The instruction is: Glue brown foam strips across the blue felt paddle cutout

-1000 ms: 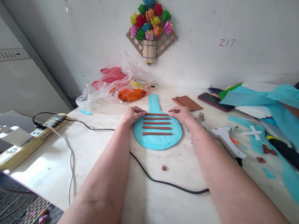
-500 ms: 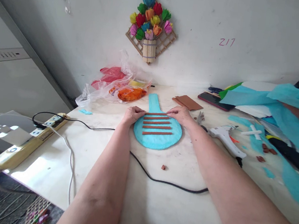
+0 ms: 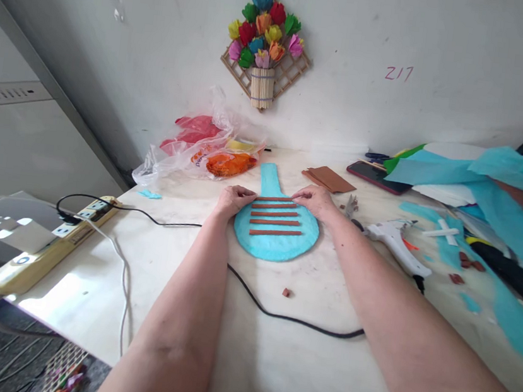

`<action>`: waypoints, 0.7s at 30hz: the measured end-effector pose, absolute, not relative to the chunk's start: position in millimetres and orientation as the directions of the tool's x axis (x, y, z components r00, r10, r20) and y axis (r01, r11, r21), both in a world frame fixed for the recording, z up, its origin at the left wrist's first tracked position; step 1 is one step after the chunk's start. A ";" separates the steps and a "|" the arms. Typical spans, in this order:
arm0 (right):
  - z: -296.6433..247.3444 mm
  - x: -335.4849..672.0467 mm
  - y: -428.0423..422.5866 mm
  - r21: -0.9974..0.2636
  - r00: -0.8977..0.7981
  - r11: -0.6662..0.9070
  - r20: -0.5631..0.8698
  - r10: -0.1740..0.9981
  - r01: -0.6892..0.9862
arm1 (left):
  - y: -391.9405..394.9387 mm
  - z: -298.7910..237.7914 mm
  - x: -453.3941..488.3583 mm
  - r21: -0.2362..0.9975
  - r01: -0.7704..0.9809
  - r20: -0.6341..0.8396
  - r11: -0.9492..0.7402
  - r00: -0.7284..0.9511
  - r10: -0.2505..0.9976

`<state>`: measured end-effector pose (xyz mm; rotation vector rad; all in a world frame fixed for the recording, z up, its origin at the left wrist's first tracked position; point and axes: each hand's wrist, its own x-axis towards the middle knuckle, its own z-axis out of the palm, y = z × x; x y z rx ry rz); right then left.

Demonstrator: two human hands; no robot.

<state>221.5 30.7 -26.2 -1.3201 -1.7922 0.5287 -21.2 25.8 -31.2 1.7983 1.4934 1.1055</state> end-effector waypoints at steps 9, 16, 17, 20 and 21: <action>-11.4 232.8 33.0 -0.818 0.071 0.293 0.374 0.925 0.495 | 36.5 -34.6 -24.7 0.765 0.578 0.382 -0.284 -0.053 0.922; -3.6 251.8 38.7 -0.859 0.284 0.070 0.243 0.928 0.507 | 33.0 -21.5 -27.0 0.806 0.572 0.366 -0.154 -0.277 0.889; -2.2 251.9 37.4 -0.841 0.287 0.055 0.244 0.926 0.538 | 32.4 -20.1 -27.2 0.824 0.546 0.358 -0.150 -0.298 0.885; 8.8 248.4 30.9 -0.767 0.260 0.007 0.226 0.939 0.641 | 31.0 -16.3 -26.6 0.866 0.472 0.345 -0.166 -0.323 0.881; 15.1 247.0 28.3 -0.746 0.243 -0.010 0.205 0.948 0.666 | 30.4 -14.8 -26.0 0.876 0.451 0.337 -0.171 -0.320 0.885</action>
